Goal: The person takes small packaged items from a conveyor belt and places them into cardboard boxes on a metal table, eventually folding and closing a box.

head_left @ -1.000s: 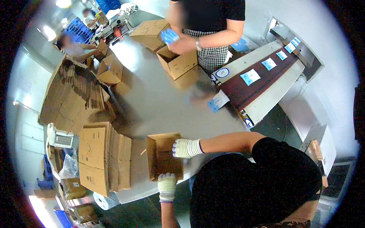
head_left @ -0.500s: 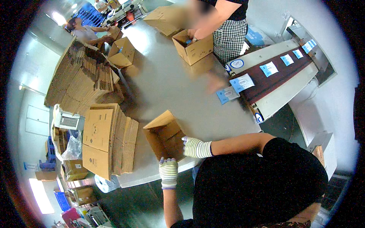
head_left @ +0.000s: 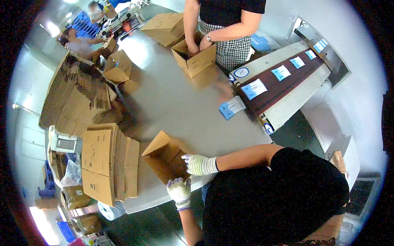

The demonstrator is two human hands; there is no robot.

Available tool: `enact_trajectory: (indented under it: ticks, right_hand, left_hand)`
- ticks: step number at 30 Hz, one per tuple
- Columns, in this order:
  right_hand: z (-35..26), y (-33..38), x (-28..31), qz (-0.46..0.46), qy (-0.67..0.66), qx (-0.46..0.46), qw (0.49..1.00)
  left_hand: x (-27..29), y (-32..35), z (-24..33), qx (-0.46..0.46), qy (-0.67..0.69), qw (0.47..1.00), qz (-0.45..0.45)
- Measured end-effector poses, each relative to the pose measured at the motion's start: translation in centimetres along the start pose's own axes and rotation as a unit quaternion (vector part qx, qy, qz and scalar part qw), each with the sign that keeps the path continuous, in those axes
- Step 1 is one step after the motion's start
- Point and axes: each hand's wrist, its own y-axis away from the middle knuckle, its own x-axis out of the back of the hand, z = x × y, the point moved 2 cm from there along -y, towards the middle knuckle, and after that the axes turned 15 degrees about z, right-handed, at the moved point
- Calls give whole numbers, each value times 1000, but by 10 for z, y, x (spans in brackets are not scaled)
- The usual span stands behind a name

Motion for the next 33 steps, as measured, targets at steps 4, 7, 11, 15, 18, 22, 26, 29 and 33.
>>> enact_trajectory:
  ticks: [4, 7, 11, 15, 18, 22, 26, 29, 33]
  right_hand:
    - [-1, -2, 0, 12, -6, 8, 1000]
    - [0, -1, 0, 25, 4, 3, 1000]
    - [1, 0, -7, 5, -4, -4, 1000]
    - [1, 0, -3, 7, -6, -12, 1000]
    - [0, -3, 9, 8, 11, 3, 1000]
    - [1, -1, 7, 19, 9, 11, 1000]
    - [0, 1, -3, 12, -1, 17, 1000]
    - [-2, 1, -2, 2, 12, 19, 1000]
    - [-2, 6, -3, 36, 22, 23, 999]
  left_hand:
    - [7, -2, 2, 0, -6, 1000, 10]
    - [8, -6, 5, -3, 8, 1000, 27]
    - [7, -7, 7, -9, 2, 1000, 30]
    - [9, -8, 9, -3, 6, 999, 35]
    - [7, -3, 6, 6, 0, 1000, 28]
    - [9, -3, 7, 14, 7, 1000, 27]
    - [8, -2, 7, 13, 0, 1000, 21]
    - [2, 4, 4, 0, -3, 998, 55]
    - [6, 2, 10, 2, -14, 999, 29]
